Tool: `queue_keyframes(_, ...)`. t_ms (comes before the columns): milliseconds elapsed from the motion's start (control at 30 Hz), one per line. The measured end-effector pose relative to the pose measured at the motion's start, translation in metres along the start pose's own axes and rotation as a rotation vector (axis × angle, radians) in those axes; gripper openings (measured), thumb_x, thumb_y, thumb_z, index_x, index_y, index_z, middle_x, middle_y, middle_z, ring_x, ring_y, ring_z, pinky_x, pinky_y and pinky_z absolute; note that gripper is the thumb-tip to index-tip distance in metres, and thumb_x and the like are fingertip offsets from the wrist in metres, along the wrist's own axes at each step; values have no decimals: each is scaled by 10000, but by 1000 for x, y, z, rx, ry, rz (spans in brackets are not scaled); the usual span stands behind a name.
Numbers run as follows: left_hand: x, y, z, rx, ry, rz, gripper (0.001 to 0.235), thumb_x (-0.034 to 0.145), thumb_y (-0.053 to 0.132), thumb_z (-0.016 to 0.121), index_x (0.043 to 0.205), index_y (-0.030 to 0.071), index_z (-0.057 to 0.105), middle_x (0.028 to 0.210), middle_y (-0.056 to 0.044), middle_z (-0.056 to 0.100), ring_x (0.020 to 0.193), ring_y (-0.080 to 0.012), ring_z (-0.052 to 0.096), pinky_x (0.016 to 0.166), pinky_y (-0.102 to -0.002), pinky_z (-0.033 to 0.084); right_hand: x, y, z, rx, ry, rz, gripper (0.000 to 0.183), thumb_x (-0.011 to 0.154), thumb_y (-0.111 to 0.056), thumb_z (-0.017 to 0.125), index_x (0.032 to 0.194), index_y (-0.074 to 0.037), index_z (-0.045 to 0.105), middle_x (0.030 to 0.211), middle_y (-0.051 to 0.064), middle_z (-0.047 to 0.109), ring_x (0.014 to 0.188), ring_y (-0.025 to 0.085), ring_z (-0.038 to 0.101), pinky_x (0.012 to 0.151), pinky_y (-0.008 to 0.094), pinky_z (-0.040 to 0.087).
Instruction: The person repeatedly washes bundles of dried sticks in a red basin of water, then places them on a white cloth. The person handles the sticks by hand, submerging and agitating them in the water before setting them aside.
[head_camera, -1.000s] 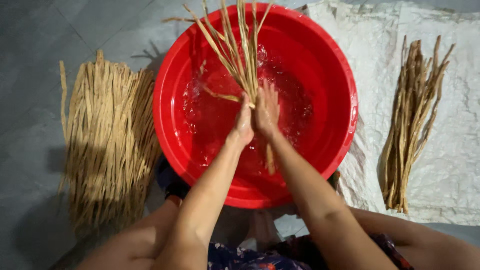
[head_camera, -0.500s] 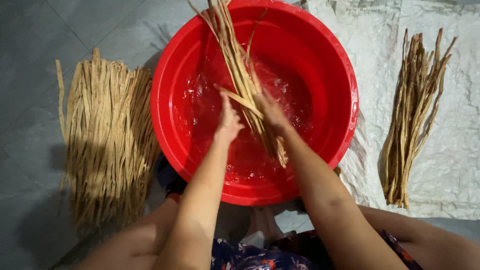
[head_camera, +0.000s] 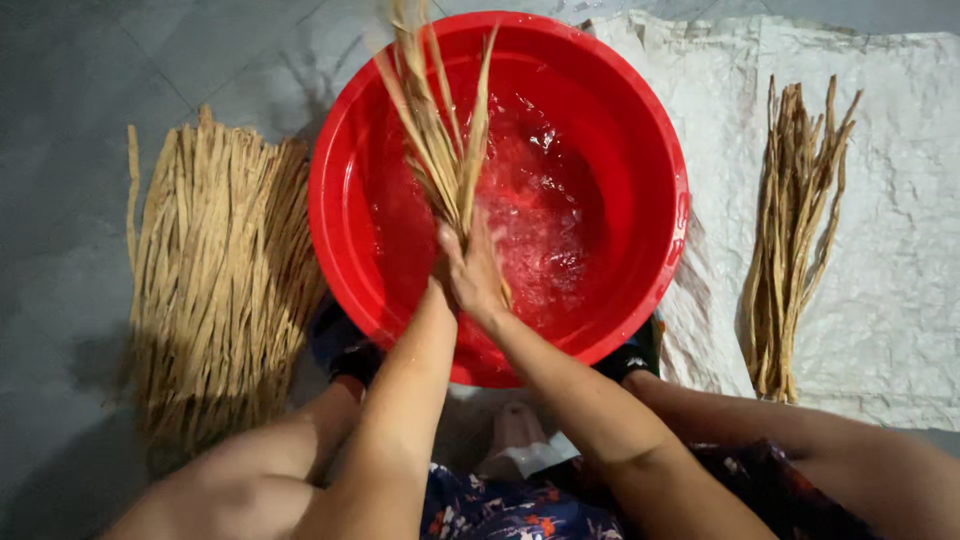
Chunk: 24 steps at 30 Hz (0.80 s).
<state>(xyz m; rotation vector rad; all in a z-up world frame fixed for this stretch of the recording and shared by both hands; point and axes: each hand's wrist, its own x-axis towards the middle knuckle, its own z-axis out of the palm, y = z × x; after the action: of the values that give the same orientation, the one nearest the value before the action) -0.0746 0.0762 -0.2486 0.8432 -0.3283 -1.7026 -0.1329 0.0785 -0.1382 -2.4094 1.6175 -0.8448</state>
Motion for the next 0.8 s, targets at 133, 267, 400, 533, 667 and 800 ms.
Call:
queue_keyframes(133,24,50,54,68,94,6,1046,802,886,210,1618,237,126,1650,-77,193,1461,-341,347,1083,-578,381,65,11,-57,708,-503,563,553,1017,-416,394,1467,-115,506,1259,201,594,1101,317,625,906,528,536)
queue_keyframes(267,1,65,109,107,88,48,1047,852,866,238,1603,137,263,1564,-191,402,1370,-314,478,1016,-521,525,91,23,-98,771,-445,707,528,1034,-344,391,1504,-118,472,1344,216,552,1192,357,568,990,538,482)
queue_keyframes(400,-26,72,102,260,200,11,1019,942,807,292,1506,-14,509,1359,-337,540,1226,-385,608,942,-531,596,50,-11,-101,941,-515,664,515,1052,-273,388,1541,-121,437,1429,232,511,1283,397,511,1073,549,429)
queue_keyframes(533,-22,85,84,87,152,24,630,988,544,560,1318,9,508,1164,-206,589,1035,-314,637,863,-466,603,23,-20,-96,763,-580,452,521,1051,-246,430,1560,-138,414,1502,163,524,1367,316,519,1205,489,333)
queue_keyframes(667,-20,84,93,31,234,120,392,937,268,720,1193,5,583,991,-120,670,872,-221,692,752,-377,625,20,35,-85,980,-505,108,681,1014,-198,661,1602,-31,360,1649,216,185,1524,354,78,1207,497,158)
queue_keyframes(800,-34,96,104,166,467,260,409,830,72,758,1197,11,587,886,-90,681,720,-209,698,594,-350,608,-5,94,-66,1218,-213,456,535,1035,-389,618,1425,-22,636,1480,204,608,1364,327,565,1200,448,405)
